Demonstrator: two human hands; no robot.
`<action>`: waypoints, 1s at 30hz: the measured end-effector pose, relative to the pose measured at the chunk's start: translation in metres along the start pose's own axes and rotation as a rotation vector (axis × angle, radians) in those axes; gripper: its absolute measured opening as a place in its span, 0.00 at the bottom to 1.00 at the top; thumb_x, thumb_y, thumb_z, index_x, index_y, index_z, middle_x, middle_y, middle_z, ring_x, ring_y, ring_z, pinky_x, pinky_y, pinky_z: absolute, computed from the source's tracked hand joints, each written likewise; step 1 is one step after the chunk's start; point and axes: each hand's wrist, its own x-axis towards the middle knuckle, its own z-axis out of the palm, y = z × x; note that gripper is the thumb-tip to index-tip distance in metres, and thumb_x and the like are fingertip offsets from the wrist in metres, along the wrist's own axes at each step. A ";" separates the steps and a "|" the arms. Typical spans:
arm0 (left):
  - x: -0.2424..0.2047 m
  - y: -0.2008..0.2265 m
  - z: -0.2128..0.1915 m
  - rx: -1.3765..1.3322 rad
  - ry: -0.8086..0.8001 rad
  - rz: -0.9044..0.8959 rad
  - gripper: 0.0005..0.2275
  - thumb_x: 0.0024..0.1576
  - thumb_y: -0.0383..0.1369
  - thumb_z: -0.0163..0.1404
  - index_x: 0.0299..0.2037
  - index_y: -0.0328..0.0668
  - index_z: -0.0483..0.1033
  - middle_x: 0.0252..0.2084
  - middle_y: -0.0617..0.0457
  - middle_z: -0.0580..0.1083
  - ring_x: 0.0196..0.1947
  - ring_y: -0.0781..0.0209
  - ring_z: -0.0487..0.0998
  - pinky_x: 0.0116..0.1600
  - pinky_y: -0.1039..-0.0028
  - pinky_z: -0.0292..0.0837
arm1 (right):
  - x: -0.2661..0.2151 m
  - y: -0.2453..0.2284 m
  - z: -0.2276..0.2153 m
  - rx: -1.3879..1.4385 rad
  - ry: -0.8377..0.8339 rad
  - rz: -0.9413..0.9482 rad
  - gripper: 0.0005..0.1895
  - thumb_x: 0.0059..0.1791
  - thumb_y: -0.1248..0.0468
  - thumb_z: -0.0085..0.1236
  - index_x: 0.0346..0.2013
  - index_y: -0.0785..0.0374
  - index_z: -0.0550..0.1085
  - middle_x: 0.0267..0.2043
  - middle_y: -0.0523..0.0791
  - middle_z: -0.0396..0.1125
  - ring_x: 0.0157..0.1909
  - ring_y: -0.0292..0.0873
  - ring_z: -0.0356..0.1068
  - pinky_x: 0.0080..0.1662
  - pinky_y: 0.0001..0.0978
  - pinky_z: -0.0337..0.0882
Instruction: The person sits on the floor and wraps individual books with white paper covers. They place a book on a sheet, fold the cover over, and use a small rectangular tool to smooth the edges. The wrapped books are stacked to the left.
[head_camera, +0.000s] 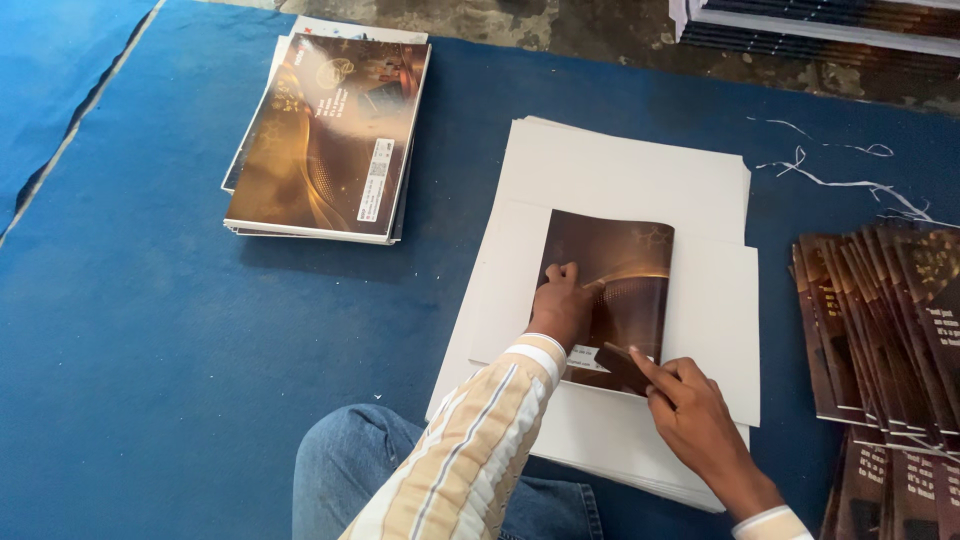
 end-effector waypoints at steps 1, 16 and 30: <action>-0.001 0.000 -0.002 -0.007 -0.019 -0.005 0.31 0.52 0.34 0.60 0.68 0.71 0.65 0.67 0.43 0.59 0.69 0.40 0.58 0.59 0.67 0.73 | 0.003 -0.002 -0.001 -0.015 -0.025 0.034 0.27 0.50 0.62 0.54 0.64 0.38 0.70 0.43 0.45 0.68 0.43 0.44 0.70 0.53 0.39 0.72; 0.001 0.003 -0.013 0.053 -0.109 0.008 0.32 0.51 0.34 0.62 0.67 0.69 0.66 0.65 0.45 0.60 0.66 0.39 0.61 0.54 0.67 0.77 | 0.012 0.044 0.048 -0.031 0.169 -0.044 0.21 0.48 0.61 0.60 0.56 0.41 0.78 0.40 0.45 0.67 0.42 0.46 0.70 0.53 0.42 0.69; 0.012 0.000 0.008 0.144 -0.052 0.058 0.30 0.54 0.36 0.58 0.69 0.65 0.64 0.63 0.42 0.63 0.64 0.30 0.63 0.52 0.64 0.78 | 0.058 0.083 0.050 -0.065 0.276 -0.030 0.22 0.50 0.58 0.59 0.60 0.39 0.76 0.42 0.46 0.67 0.48 0.47 0.67 0.55 0.45 0.64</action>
